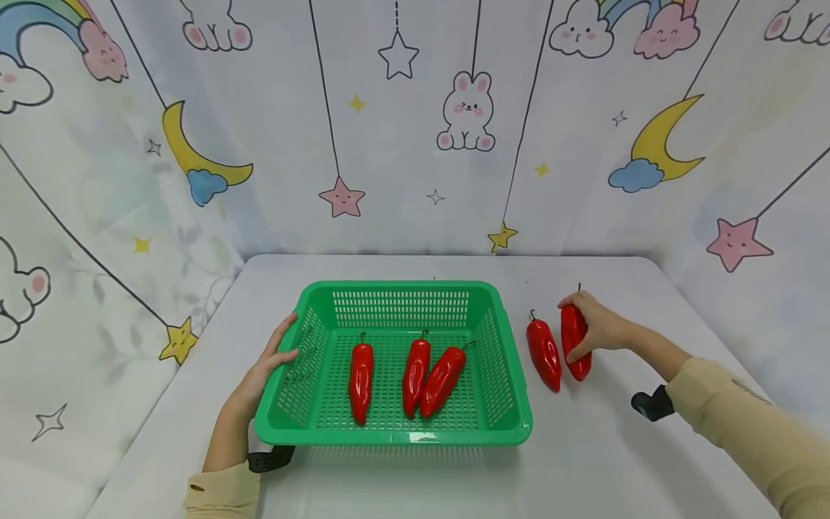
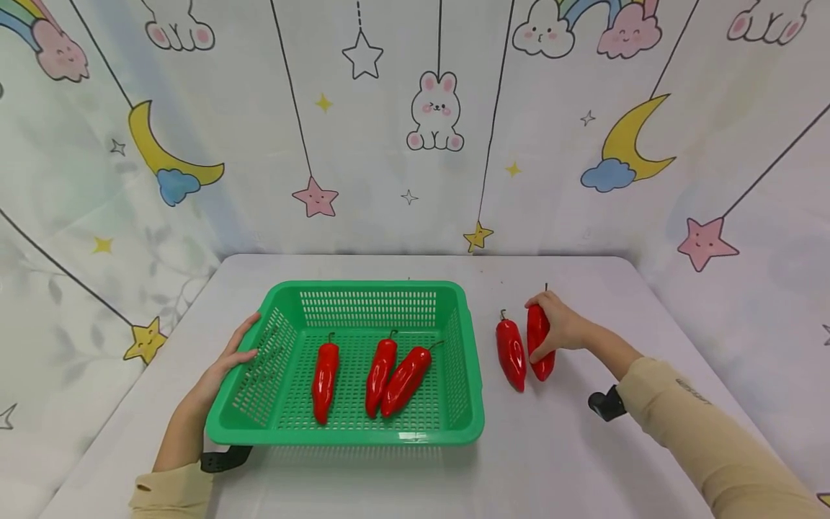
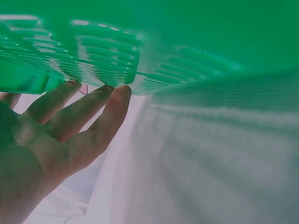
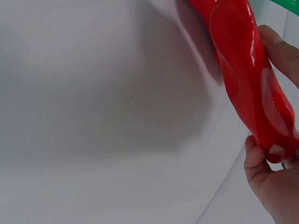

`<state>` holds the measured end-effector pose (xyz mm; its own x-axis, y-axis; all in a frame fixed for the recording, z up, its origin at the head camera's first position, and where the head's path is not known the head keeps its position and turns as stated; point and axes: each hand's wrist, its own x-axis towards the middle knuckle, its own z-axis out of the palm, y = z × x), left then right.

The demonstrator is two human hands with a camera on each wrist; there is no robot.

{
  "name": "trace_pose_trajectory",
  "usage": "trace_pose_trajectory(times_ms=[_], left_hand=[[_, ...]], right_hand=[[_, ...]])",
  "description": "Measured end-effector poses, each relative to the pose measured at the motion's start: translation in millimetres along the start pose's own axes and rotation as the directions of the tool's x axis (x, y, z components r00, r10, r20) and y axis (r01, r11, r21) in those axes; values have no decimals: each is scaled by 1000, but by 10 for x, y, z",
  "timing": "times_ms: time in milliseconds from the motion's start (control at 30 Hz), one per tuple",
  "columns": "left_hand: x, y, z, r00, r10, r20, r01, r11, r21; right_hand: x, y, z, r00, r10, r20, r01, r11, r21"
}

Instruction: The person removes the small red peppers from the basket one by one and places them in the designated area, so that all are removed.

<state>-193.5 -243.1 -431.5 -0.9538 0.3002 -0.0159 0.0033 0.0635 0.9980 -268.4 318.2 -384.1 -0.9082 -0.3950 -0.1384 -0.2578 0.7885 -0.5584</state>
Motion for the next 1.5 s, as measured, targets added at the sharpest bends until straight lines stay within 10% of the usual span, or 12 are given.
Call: trace_pose_trajectory(times_ms=[1500], left_hand=[[13,-5,-6,1000,-10,-12,11,999,32]], right_hand=[[132,215,230,992,44,120,-50,998,48]])
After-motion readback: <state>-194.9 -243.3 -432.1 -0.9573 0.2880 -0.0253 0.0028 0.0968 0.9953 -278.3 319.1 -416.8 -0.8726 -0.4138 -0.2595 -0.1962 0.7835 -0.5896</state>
